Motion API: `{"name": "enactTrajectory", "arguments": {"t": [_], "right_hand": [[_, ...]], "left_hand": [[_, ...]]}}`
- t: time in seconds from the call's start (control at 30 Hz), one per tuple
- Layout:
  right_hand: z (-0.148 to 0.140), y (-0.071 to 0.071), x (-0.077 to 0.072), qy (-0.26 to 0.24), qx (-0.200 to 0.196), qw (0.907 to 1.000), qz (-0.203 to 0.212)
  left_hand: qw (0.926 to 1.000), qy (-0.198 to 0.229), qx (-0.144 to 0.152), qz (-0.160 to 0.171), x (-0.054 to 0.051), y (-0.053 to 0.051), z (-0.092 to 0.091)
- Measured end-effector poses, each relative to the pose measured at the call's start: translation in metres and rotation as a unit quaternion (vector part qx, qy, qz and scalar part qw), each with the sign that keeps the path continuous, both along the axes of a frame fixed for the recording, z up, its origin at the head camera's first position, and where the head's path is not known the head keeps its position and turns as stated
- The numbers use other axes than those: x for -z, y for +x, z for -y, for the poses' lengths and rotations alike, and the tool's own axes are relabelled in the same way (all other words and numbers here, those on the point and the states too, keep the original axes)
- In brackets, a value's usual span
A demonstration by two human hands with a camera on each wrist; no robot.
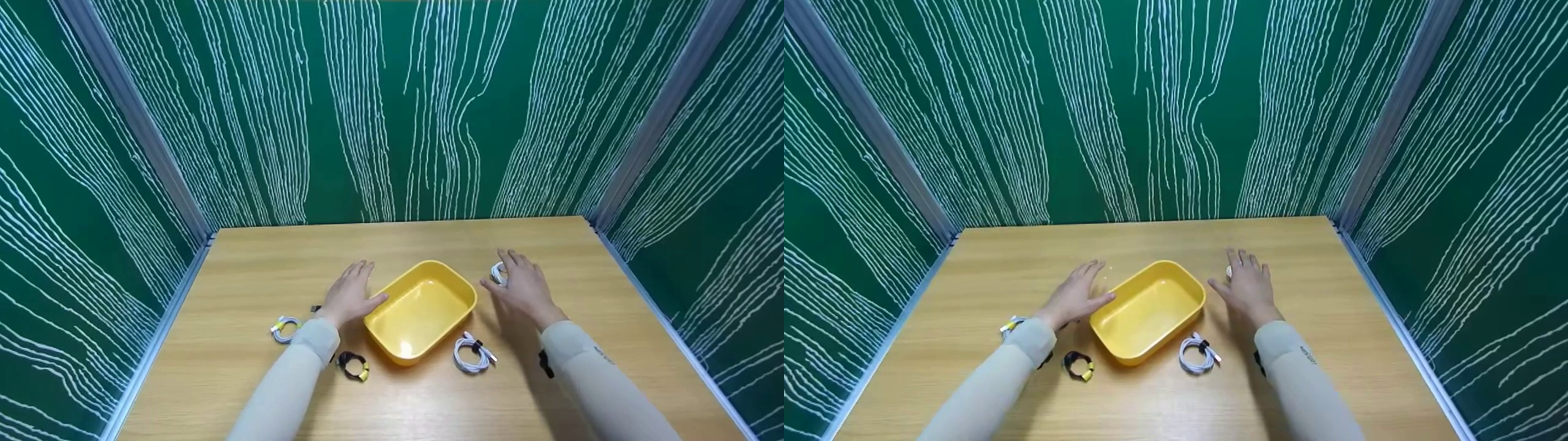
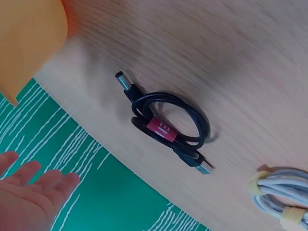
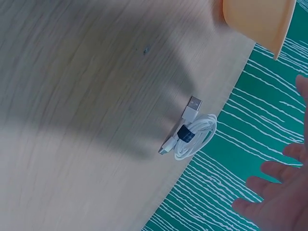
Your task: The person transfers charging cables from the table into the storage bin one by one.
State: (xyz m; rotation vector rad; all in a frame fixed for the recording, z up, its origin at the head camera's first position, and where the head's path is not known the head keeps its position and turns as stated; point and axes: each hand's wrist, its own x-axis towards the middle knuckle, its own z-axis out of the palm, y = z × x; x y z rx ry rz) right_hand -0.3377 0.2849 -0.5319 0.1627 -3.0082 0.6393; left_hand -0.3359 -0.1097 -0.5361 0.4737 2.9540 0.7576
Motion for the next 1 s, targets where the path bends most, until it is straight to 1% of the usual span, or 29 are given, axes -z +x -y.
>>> {"name": "enactTrajectory", "arguments": {"t": [0.1,0.23,0.33,0.5,0.6,0.93,1.0], "right_hand": [[0.0,0.0,0.001,-0.013,0.007,0.9999,-0.007],[-0.001,0.0,0.005,-0.028,0.012,0.9993,-0.023],[-0.002,0.001,0.008,-0.029,0.013,0.999,-0.031],[-0.003,0.001,0.011,-0.023,0.019,0.9994,-0.018],[-0.004,0.002,0.013,-0.022,0.02,0.9994,-0.015],[-0.006,0.008,0.021,-0.035,0.019,0.9991,-0.016],[-0.007,0.008,0.023,-0.035,0.018,0.999,-0.019]], "left_hand": [[0.9997,0.017,-0.011,0.017,0.0,0.001,-0.001],[0.9994,0.03,-0.009,0.017,0.002,0.002,-0.002],[0.9992,0.037,-0.003,0.013,0.004,0.002,-0.003],[0.9989,0.045,0.006,0.015,0.008,0.0,-0.003],[0.9984,0.054,0.008,0.017,0.01,0.0,-0.005],[0.996,0.084,0.0,0.031,0.015,0.002,-0.01],[0.9956,0.085,-0.006,0.04,0.016,0.003,-0.011]]}}
